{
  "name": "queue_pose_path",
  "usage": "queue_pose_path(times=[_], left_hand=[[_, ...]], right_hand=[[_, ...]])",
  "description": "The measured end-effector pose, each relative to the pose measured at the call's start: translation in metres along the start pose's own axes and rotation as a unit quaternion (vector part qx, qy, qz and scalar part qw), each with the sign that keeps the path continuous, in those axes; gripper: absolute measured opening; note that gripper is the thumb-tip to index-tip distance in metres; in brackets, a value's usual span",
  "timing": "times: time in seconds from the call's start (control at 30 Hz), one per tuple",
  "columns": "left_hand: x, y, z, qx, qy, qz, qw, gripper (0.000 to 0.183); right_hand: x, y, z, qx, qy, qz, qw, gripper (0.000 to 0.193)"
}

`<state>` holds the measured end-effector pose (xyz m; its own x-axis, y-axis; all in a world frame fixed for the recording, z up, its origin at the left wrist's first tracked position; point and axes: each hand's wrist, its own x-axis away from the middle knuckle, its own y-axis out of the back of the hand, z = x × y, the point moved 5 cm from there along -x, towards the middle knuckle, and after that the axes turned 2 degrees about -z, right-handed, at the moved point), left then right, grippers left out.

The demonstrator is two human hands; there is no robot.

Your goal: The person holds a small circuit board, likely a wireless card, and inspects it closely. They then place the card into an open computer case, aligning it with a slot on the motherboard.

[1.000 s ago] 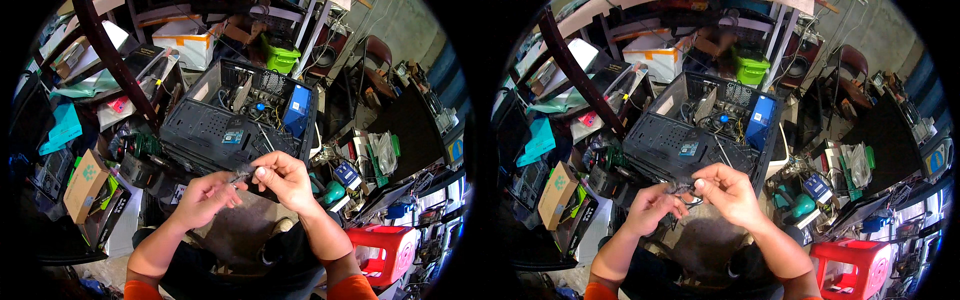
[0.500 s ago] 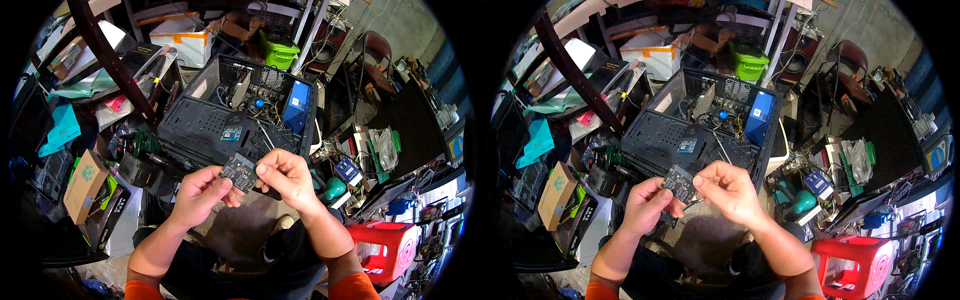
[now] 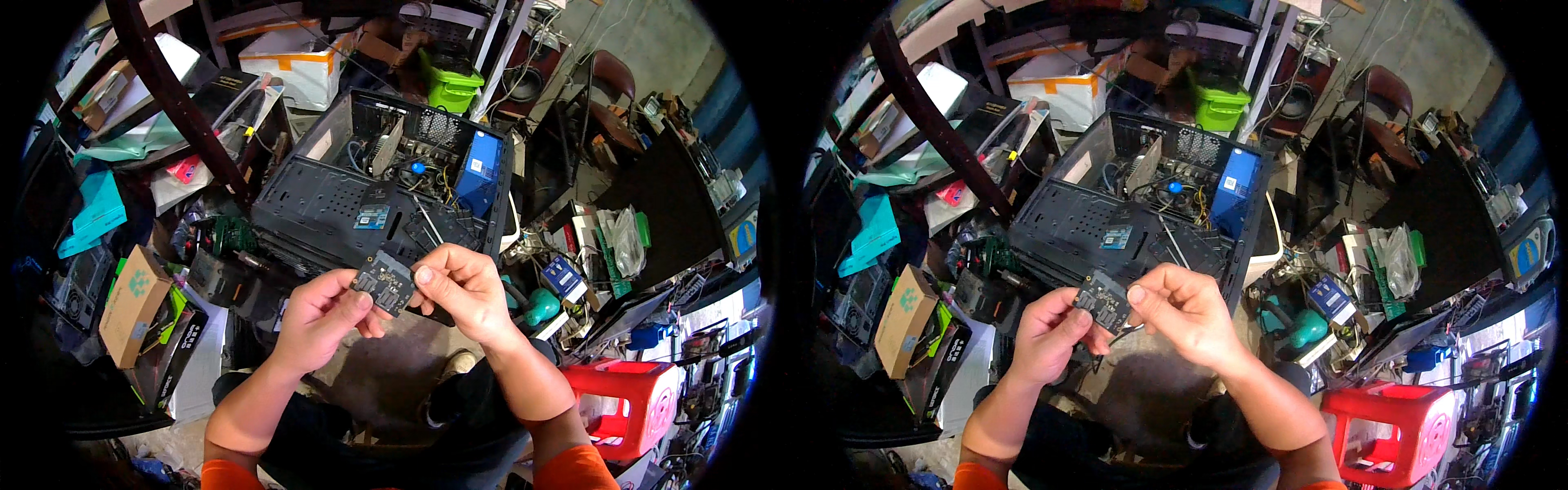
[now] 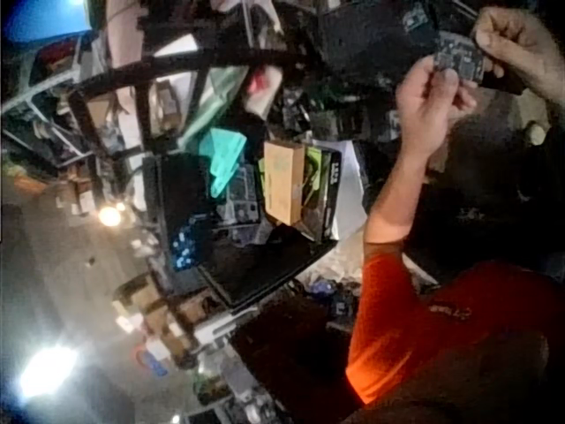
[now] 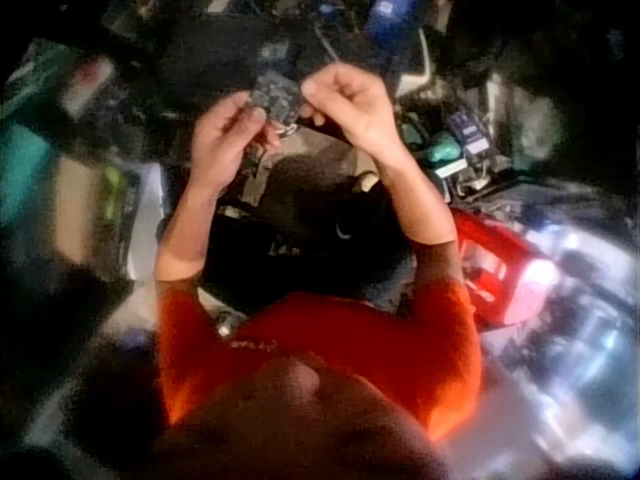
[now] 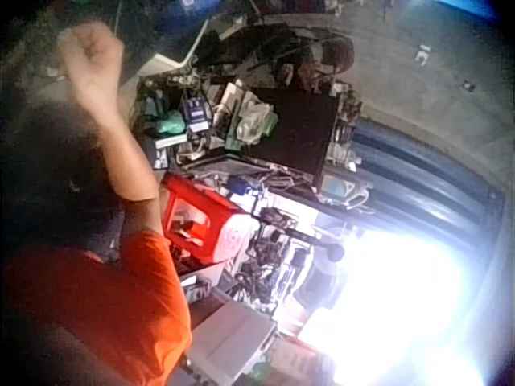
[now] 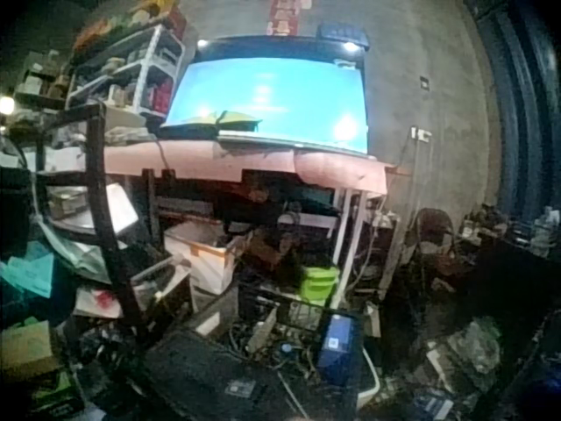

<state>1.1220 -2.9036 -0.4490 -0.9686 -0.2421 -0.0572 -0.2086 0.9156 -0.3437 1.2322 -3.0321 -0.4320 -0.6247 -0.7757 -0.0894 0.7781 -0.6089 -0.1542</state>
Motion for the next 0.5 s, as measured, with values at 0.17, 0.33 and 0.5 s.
queue_pose_path(times=[0.17,0.33,0.5], left_hand=[[-0.0001,-0.0009,0.0002,0.004,0.001,-0.003,1.000,0.018],[0.0001,-0.0022,-0.0008,0.003,-0.002,0.002,1.000,0.017],[-0.0002,-0.0008,0.0005,0.009,-0.003,0.004,1.000,0.018]], right_hand=[[0.0003,0.0002,0.0008,0.002,0.002,0.001,1.000,0.017],[0.0005,0.0000,0.0022,0.000,0.005,0.003,1.000,0.017],[-0.0001,-0.0002,0.0009,-0.001,0.001,0.004,1.000,0.017]])
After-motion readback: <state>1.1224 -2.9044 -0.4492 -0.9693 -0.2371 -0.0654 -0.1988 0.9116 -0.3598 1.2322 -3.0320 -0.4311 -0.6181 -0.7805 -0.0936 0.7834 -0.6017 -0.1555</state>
